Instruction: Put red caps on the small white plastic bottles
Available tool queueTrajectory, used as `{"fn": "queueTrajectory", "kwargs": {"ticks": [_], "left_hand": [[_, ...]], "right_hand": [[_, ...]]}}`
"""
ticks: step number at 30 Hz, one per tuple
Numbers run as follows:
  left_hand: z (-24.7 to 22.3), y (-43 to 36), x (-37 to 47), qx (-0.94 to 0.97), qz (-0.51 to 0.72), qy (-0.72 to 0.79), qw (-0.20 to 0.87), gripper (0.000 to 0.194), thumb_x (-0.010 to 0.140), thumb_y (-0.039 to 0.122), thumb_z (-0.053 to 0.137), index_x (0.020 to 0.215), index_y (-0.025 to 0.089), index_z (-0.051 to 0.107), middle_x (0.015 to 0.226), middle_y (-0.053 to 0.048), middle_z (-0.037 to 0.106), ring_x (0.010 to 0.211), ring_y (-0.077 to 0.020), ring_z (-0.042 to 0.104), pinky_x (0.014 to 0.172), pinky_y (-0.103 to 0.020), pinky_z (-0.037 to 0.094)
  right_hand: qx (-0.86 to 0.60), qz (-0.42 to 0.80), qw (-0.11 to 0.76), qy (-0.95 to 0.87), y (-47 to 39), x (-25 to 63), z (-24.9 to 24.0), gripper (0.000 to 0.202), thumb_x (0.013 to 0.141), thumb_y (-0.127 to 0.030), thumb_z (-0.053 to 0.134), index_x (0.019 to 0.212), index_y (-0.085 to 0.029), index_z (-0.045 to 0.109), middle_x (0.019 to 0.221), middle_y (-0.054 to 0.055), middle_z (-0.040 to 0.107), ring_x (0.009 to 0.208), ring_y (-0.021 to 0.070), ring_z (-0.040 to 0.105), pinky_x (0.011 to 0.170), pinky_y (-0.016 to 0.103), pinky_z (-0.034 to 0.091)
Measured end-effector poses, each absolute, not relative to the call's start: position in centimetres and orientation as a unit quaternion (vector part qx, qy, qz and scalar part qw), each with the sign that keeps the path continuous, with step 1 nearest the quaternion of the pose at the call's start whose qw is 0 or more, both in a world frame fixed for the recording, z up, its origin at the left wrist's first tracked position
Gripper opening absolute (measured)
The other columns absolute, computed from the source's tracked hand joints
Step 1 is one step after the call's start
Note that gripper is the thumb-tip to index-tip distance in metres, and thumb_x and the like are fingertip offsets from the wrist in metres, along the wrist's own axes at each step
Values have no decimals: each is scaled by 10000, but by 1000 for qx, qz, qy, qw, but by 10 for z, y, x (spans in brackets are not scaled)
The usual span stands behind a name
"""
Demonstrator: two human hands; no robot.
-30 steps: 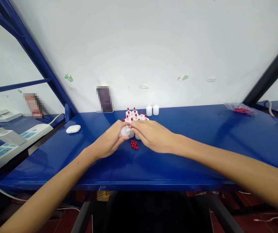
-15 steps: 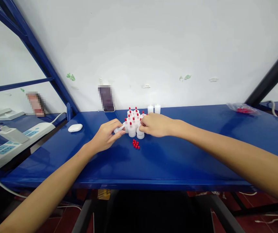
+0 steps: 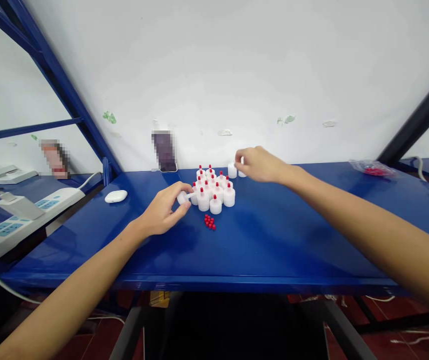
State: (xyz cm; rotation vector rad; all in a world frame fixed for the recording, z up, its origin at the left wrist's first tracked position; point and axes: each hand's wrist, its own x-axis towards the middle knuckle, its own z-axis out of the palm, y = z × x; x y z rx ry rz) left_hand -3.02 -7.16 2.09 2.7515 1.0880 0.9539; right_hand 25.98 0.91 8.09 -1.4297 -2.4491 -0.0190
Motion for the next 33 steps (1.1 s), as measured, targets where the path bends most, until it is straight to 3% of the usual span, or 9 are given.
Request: {"fn": "queueTrajectory", "kwargs": {"ticks": [3, 6, 8, 11, 15, 21, 24, 26, 33], "left_hand": [[19, -72, -27, 882, 307, 359, -2, 351, 941, 327, 518, 1256, 171, 517, 1003, -59, 594, 745, -162, 536, 741, -311, 451], [17, -71, -26, 880, 327, 344, -9, 348, 936, 323, 555, 1247, 168, 545, 1006, -67, 599, 805, -169, 551, 753, -303, 454], [17, -69, -26, 879, 339, 336, -16, 330, 938, 337, 572, 1221, 167, 567, 992, -64, 612, 805, -166, 557, 760, -308, 444], [16, -68, -27, 874, 333, 352, -47, 335, 935, 380, 597, 1199, 174, 593, 876, -29, 621, 761, -164, 571, 776, -339, 401], [16, -67, -26, 865, 341, 364, -50, 338, 919, 400, 623, 1171, 174, 619, 711, 21, 618, 650, -144, 585, 782, -351, 389], [12, -66, -24, 856, 383, 346, -32, 328, 884, 336, 670, 1143, 137, 648, 722, 3, 659, 573, -120, 595, 686, -298, 470], [11, -66, -21, 849, 437, 295, -39, 366, 883, 265, 672, 1222, 138, 618, 875, -43, 701, 631, -109, 613, 673, -263, 503], [12, -68, -19, 831, 485, 263, -66, 393, 867, 230, 690, 1244, 157, 609, 958, -58, 710, 667, -106, 604, 669, -247, 513], [14, -72, -19, 818, 500, 268, -97, 409, 870, 248, 689, 1263, 175, 601, 932, -43, 707, 644, -97, 564, 648, -229, 509]], "right_hand": [[-539, -12, 129, -832, 54, 281, 60, 425, 877, -303, 509, 1257, -128, 581, 1118, 131, 692, 884, 236, 660, 778, 306, 458], [-506, -27, 134, -852, 84, 288, 34, 559, 852, -286, 550, 1376, -108, 474, 1337, 205, 556, 1082, 276, 613, 928, 347, 432], [-499, -18, 160, -852, 90, 288, 21, 528, 839, -293, 562, 1331, -122, 480, 1274, 199, 580, 1050, 282, 610, 914, 365, 435], [-502, 2, 168, -848, 86, 289, 14, 442, 806, -295, 584, 1216, -162, 486, 967, 109, 658, 846, 251, 619, 779, 342, 453], [-492, 37, 172, -852, 72, 297, 10, 414, 738, -275, 616, 1105, -208, 438, 748, 8, 579, 659, 199, 540, 626, 294, 396], [-476, 70, 254, -839, 40, 288, 19, 370, 685, -267, 666, 960, -236, 419, 719, -23, 517, 624, 171, 494, 601, 302, 386], [-436, 148, 427, -778, 7, 261, 42, 458, 707, -350, 731, 1031, -249, 424, 823, -6, 550, 661, 174, 557, 599, 315, 456], [-341, 230, 486, -771, -19, 240, 57, 532, 690, -377, 777, 1090, -264, 446, 980, 22, 567, 796, 196, 611, 669, 340, 526], [-259, 382, 441, -770, -68, 191, 66, 405, 705, -333, 798, 983, -233, 521, 976, 13, 605, 806, 173, 632, 687, 331, 562]]}}
